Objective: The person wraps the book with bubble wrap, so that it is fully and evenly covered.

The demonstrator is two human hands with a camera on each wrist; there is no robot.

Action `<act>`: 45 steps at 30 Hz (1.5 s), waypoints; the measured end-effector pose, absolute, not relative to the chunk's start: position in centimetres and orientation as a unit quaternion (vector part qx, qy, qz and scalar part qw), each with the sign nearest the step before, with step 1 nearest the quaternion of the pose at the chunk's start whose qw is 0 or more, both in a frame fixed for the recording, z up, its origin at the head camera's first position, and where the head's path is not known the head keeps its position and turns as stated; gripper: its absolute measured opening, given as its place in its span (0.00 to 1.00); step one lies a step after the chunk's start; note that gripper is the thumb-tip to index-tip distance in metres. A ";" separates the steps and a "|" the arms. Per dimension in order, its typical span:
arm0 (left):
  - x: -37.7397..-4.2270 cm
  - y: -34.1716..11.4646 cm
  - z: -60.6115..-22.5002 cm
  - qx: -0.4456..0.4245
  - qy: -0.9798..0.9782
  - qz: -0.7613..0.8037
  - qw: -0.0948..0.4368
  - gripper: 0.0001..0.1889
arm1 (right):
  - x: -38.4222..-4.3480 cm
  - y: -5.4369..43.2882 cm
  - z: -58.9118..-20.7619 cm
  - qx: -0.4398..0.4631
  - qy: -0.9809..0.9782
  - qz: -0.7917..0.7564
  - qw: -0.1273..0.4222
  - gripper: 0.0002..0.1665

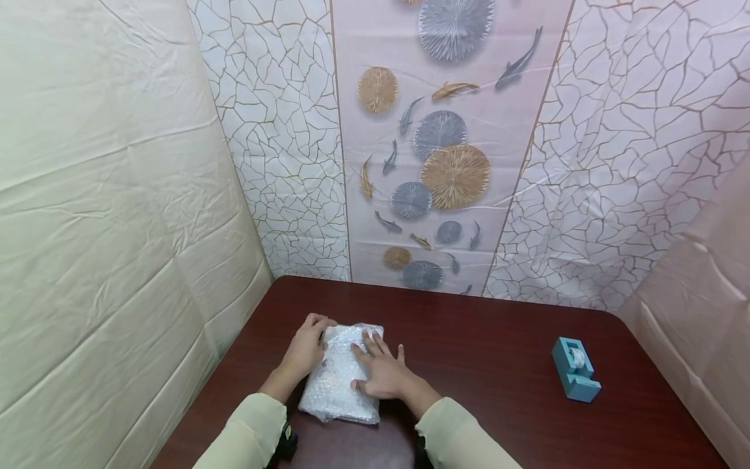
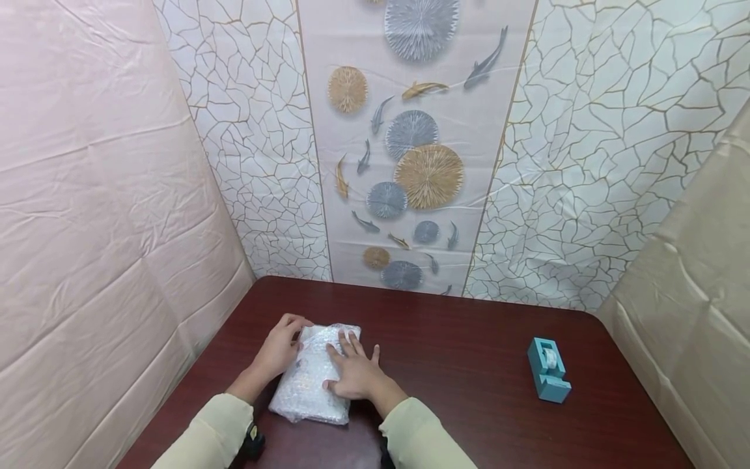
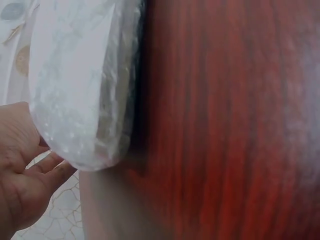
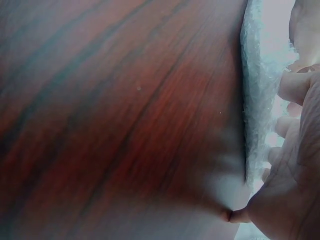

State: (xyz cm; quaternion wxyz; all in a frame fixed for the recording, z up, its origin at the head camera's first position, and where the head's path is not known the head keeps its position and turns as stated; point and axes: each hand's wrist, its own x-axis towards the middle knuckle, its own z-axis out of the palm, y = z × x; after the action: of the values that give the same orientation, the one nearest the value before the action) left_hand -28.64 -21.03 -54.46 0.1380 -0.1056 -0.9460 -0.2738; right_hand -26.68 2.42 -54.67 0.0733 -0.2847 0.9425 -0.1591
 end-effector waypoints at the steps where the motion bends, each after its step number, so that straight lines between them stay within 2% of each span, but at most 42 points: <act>1: -28.6 -21.1 -54.6 -0.108 -0.947 -0.267 0.143 0.24 | -26.7 2.4 -54.7 -0.285 0.943 -0.158 0.075 0.51; 10: -28.7 -21.4 -55.4 -0.157 -0.958 -0.177 0.160 0.15 | -26.7 2.4 -55.0 -0.286 0.943 -0.152 0.080 0.51; 14: -28.5 -21.4 -55.2 -0.183 -0.958 -0.162 0.152 0.22 | -26.7 2.4 -55.0 -0.288 0.942 -0.152 0.080 0.51; 18: -28.4 -21.5 -55.0 -0.246 -0.950 -0.132 0.137 0.31 | -26.7 2.4 -54.9 -0.289 0.941 -0.153 0.080 0.51; 20: -28.3 -21.5 -54.9 -0.280 -0.945 -0.109 0.127 0.31 | -26.6 2.4 -54.9 -0.290 0.941 -0.153 0.082 0.51; 26: -27.6 -21.6 -54.7 -0.304 -0.942 -0.123 0.072 0.21 | -26.6 2.3 -54.6 -0.291 0.938 -0.163 0.092 0.51; 34: -27.3 -22.5 -53.4 -0.298 -0.939 -0.160 -0.062 0.37 | -26.8 2.5 -54.4 -0.290 0.940 -0.154 0.088 0.51; 45: -27.1 -22.2 -52.8 -0.291 -0.939 -0.138 -0.122 0.43 | -27.2 2.7 -54.6 -0.296 0.940 -0.144 0.093 0.52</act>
State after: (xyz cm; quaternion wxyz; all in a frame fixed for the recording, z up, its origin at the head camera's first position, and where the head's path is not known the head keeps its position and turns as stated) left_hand -27.07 -22.18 -52.84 -0.1216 -0.2914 -0.9388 -0.1379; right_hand -27.18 2.72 -54.56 0.0930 -0.2962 0.9396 -0.1441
